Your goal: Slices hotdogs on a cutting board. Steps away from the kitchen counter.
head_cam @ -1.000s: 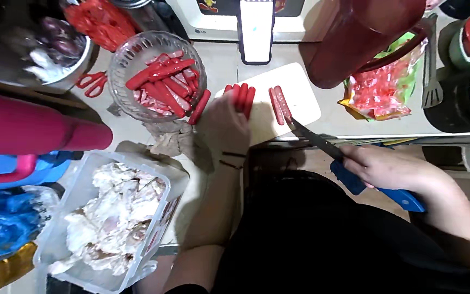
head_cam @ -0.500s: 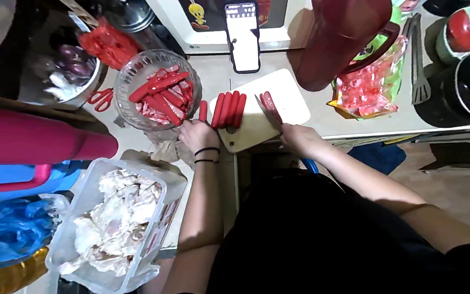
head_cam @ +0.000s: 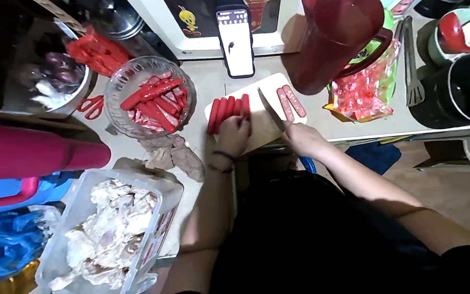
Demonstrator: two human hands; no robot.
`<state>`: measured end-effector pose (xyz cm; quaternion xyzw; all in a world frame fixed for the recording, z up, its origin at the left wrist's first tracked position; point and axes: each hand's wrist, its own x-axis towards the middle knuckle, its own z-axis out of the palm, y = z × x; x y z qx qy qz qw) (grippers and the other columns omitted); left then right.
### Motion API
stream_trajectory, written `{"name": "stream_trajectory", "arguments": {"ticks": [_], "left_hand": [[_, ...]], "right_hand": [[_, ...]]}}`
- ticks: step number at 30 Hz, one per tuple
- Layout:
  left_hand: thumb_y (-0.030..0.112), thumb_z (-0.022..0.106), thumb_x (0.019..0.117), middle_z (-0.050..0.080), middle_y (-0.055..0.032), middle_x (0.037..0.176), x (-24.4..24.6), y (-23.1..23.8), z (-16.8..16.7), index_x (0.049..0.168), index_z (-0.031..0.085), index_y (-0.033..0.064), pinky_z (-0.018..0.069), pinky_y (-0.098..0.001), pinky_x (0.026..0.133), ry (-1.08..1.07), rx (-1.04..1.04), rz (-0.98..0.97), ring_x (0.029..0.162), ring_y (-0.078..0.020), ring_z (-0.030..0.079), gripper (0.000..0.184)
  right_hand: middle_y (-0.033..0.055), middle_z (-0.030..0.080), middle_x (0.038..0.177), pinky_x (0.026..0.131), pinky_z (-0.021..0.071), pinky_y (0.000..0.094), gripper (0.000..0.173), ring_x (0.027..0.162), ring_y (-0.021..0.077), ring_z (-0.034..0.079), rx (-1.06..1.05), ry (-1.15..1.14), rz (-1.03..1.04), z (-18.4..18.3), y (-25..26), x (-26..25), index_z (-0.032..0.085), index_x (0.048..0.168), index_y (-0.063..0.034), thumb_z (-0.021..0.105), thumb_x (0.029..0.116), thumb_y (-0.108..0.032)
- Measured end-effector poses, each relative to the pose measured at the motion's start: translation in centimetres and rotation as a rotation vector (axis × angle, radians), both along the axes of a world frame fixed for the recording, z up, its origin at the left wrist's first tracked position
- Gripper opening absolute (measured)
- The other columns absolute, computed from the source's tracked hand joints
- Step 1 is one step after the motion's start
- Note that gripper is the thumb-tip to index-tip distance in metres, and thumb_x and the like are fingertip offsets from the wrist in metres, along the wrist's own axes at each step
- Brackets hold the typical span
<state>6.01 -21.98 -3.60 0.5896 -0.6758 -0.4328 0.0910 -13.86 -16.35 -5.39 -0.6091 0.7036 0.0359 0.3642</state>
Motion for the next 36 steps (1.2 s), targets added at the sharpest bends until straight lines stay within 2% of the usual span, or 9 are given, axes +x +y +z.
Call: {"name": "stream_trajectory", "arguments": {"ticks": [4,9,11,13,15,18,21,31,36], "left_hand": [[0.026,0.048,0.1085,0.069,-0.0258,0.112,-5.7,-1.7,-4.2,0.119,0.067,-0.0072,0.0511,-0.0521,0.101,-0.057,-0.09,-0.019,0.109,-0.037,0.068,0.039],[0.02,0.051,0.1066,0.062,-0.0233,0.133,-6.2,-1.8,-6.4,0.146,0.057,0.0064,0.048,-0.0531,0.104,-0.236,-0.308,-0.05,0.126,-0.0417,0.057,0.042],[0.018,0.053,0.1057,0.059,-0.024,0.139,-5.8,-1.9,-7.8,0.148,0.053,0.0025,0.0463,-0.0528,0.105,-0.213,-0.464,-0.053,0.128,-0.0456,0.053,0.045],[0.011,0.053,0.1034,0.058,-0.0247,0.143,-5.8,-2.0,-9.3,0.146,0.053,-0.0041,0.0443,-0.0515,0.106,-0.137,-0.626,-0.07,0.124,-0.046,0.056,0.045],[0.005,0.051,0.1019,0.053,-0.0237,0.15,-6.1,-2.1,-9.7,0.146,0.052,-0.0068,0.0409,-0.0516,0.11,-0.093,-0.685,-0.081,0.131,-0.0455,0.054,0.045],[0.004,0.047,0.1017,0.044,-0.0228,0.158,-6.7,-2.7,-10.2,0.151,0.043,-0.0066,0.0329,-0.0527,0.118,-0.103,-0.645,-0.107,0.147,-0.0441,0.039,0.051],[0.005,0.047,0.1019,0.041,-0.023,0.16,-7.0,-3.2,-10.7,0.153,0.04,-0.0065,0.0287,-0.0542,0.121,-0.113,-0.61,-0.12,0.152,-0.0446,0.03,0.053],[0.012,0.044,0.1036,0.037,-0.0196,0.163,-6.9,-3.1,-11.3,0.155,0.039,-0.0027,0.024,-0.0556,0.123,-0.136,-0.644,-0.149,0.154,-0.044,0.026,0.054],[0.013,0.042,0.1044,0.036,-0.0147,0.165,-7.1,-3.1,-11.3,0.158,0.037,0.0008,0.0271,-0.058,0.12,-0.153,-0.625,-0.147,0.154,-0.0432,0.025,0.055]], "right_hand": [[0.0193,0.069,0.096,0.078,0.0536,0.061,0.033,0.095,0.0393,0.07,0.032,-0.007,-0.036,-0.2,-0.5,0.6,0.058,0.125,-0.0046,0.04,0.1101,-0.027],[0.0204,0.069,0.1,0.081,0.0538,0.0606,0.035,0.1,0.0402,0.07,0.052,0.065,-0.032,0.0,-0.9,0.2,0.057,0.126,-0.0034,0.038,0.1107,-0.028],[0.0206,0.068,0.1,0.081,0.0533,0.0603,0.034,0.1,0.0399,0.069,0.051,0.081,-0.028,0.1,-1.0,0.0,0.057,0.122,-0.0025,0.038,0.1109,-0.028],[0.0214,0.068,0.1,0.081,0.0531,0.0608,0.034,0.101,0.0412,0.069,0.036,0.103,-0.038,0.5,-1.3,-0.1,0.057,0.12,-0.0016,0.038,0.1108,-0.028],[0.023,0.069,0.101,0.081,0.0531,0.0621,0.034,0.102,0.043,0.069,0.011,0.124,-0.052,0.9,-1.6,0.0,0.058,0.121,-0.001,0.039,0.1103,-0.027],[0.0227,0.069,0.102,0.081,0.0529,0.0618,0.035,0.102,0.0424,0.069,0.006,0.137,-0.042,1.3,-2.4,-0.1,0.057,0.123,-0.0021,0.037,0.1108,-0.028],[0.0215,0.068,0.104,0.083,0.0532,0.0604,0.035,0.103,0.0407,0.069,0.019,0.15,-0.026,1.8,-3.1,0.1,0.056,0.126,-0.0033,0.036,0.1114,-0.028],[0.0197,0.068,0.102,0.081,0.0528,0.0586,0.033,0.101,0.0387,0.069,0.037,0.137,0.013,3.1,-3.2,0.0,0.058,0.123,-0.0043,0.037,0.1114,-0.027],[0.0191,0.067,0.099,0.079,0.0524,0.0595,0.031,0.098,0.0388,0.068,0.068,0.127,0.038,3.2,-3.4,-0.3,0.059,0.118,-0.0043,0.038,0.1114,-0.027]]}}
